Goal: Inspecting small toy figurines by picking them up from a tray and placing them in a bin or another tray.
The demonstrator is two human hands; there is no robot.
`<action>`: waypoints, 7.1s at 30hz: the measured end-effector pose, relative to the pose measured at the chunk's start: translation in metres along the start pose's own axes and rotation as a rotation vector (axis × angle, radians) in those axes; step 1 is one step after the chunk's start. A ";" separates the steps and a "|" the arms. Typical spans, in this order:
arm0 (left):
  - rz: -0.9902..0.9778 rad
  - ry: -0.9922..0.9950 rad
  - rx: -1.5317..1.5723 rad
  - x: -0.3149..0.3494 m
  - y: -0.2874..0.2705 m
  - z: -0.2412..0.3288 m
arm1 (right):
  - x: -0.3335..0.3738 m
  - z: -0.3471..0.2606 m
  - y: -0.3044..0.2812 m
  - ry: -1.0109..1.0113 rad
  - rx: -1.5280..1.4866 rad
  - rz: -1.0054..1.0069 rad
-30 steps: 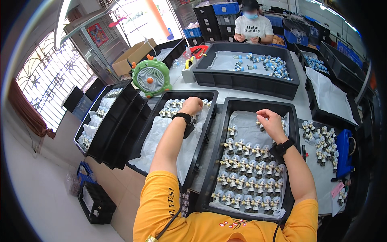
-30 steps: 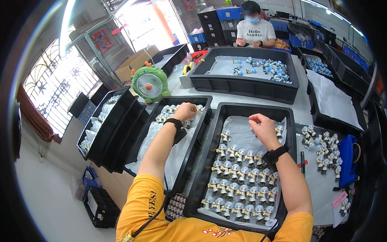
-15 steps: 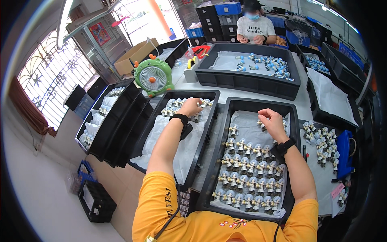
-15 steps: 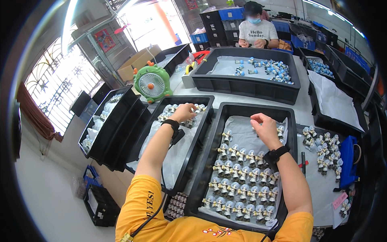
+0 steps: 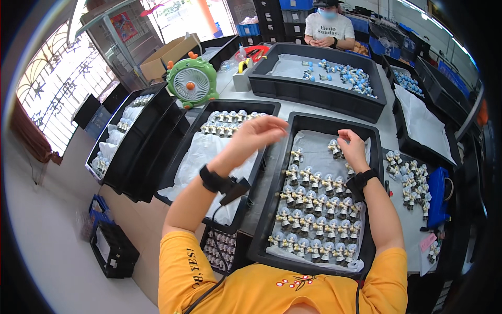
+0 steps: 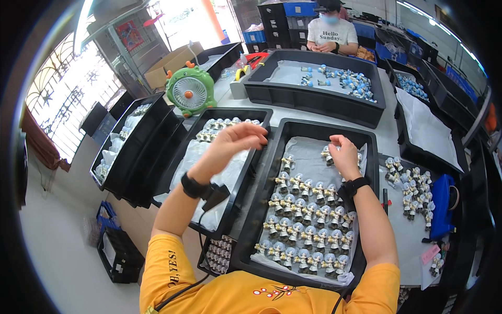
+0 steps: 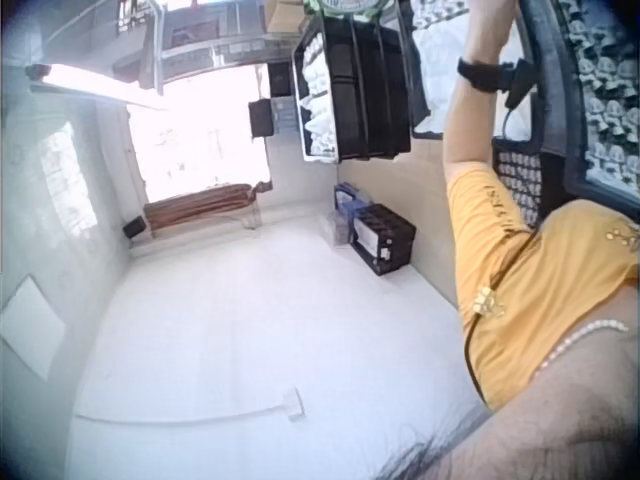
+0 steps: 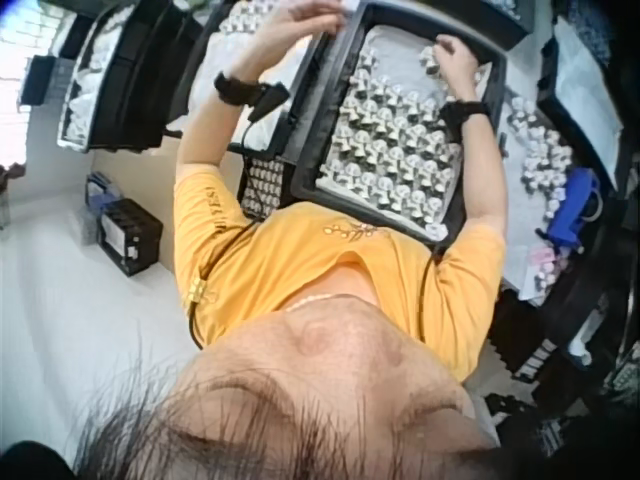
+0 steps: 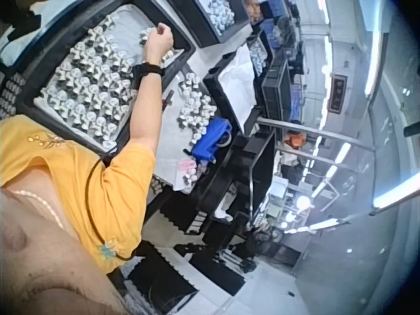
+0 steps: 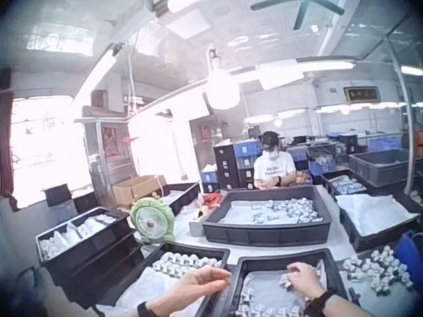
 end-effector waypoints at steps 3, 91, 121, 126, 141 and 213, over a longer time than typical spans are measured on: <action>-0.255 -0.068 0.008 0.038 0.055 0.014 | 0.012 0.006 0.005 -0.056 0.303 -0.244; 0.189 -0.122 0.553 0.024 0.037 -0.030 | 0.047 -0.144 -0.027 -0.392 -0.297 -0.165; 0.208 -0.228 -1.272 -0.091 -0.071 -0.152 | 0.026 -0.114 -0.022 -0.151 -0.161 -0.076; 0.209 -0.058 -1.191 -0.073 -0.072 -0.127 | 0.024 -0.112 -0.023 -0.147 -0.156 -0.073; -0.359 -0.542 -1.252 0.113 -0.121 -0.045 | 0.022 -0.086 -0.017 -0.006 -0.205 -0.034; 0.407 -0.211 -0.921 0.189 -0.213 0.011 | 0.140 -0.283 0.112 -0.751 -0.125 -0.910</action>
Point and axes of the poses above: each hand's wrist, its own x-axis away from the middle knuckle, its own y-axis out of the palm, z = x × y, the point moved 2 cm from there along -x, towards the middle knuckle, and after that the axes turned 10 degrees about z, right-handed, at the moved point
